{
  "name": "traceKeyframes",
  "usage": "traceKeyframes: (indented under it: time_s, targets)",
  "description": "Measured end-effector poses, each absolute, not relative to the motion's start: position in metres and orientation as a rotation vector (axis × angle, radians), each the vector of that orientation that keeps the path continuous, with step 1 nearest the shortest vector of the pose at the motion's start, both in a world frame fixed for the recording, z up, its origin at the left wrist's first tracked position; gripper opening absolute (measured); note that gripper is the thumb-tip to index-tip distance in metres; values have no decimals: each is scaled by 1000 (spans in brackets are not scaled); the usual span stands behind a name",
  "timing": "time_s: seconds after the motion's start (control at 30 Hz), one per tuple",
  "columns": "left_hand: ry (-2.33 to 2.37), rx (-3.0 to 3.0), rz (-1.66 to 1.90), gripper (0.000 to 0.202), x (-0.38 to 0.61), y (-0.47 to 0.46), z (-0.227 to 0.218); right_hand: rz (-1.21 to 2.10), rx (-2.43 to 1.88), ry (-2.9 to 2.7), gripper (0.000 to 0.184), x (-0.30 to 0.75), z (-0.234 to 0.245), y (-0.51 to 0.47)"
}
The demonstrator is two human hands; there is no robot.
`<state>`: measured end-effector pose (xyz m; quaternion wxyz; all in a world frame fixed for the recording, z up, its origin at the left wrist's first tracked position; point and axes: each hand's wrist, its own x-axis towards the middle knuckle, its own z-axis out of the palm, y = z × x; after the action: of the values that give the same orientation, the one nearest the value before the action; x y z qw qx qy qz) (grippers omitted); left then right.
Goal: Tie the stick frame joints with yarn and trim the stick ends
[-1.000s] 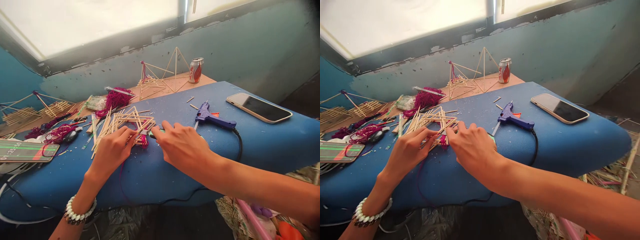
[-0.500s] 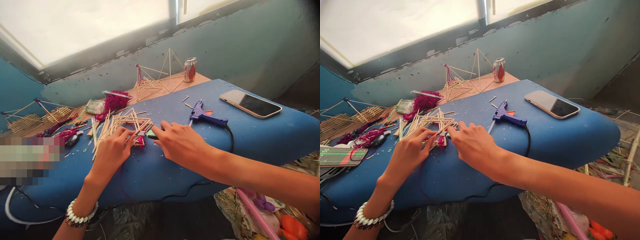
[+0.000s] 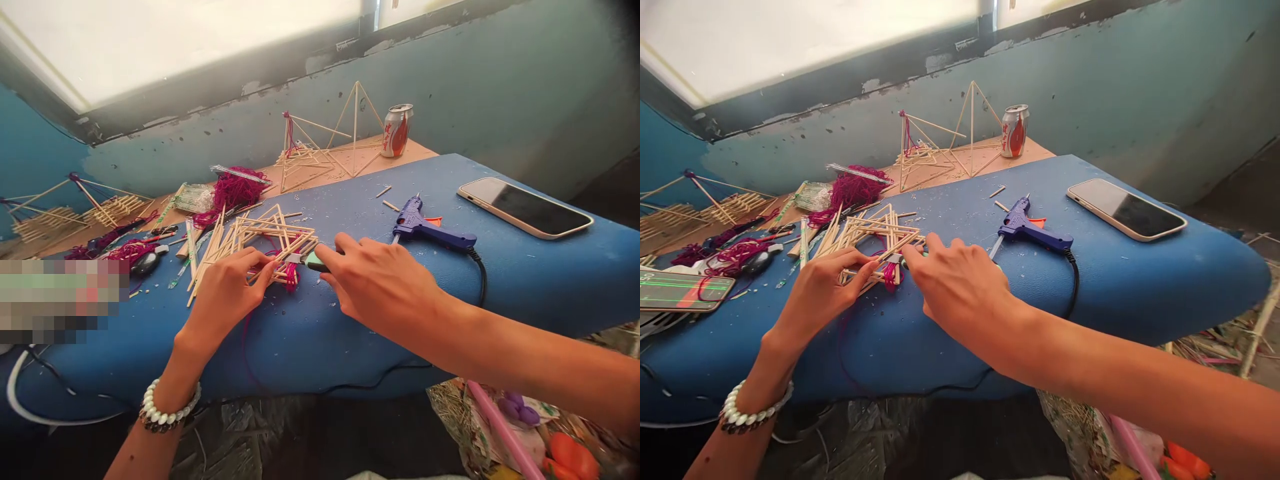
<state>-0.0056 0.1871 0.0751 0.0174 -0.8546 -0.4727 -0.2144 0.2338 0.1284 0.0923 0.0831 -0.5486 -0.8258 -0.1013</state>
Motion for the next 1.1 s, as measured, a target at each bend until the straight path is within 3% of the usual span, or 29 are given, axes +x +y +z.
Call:
traceKeyframes:
  time_s: [1.1]
  targets:
    - [-1347,-2545,-582,28,-12,191,66,-240,-1572,-2462,20,240,87,138]
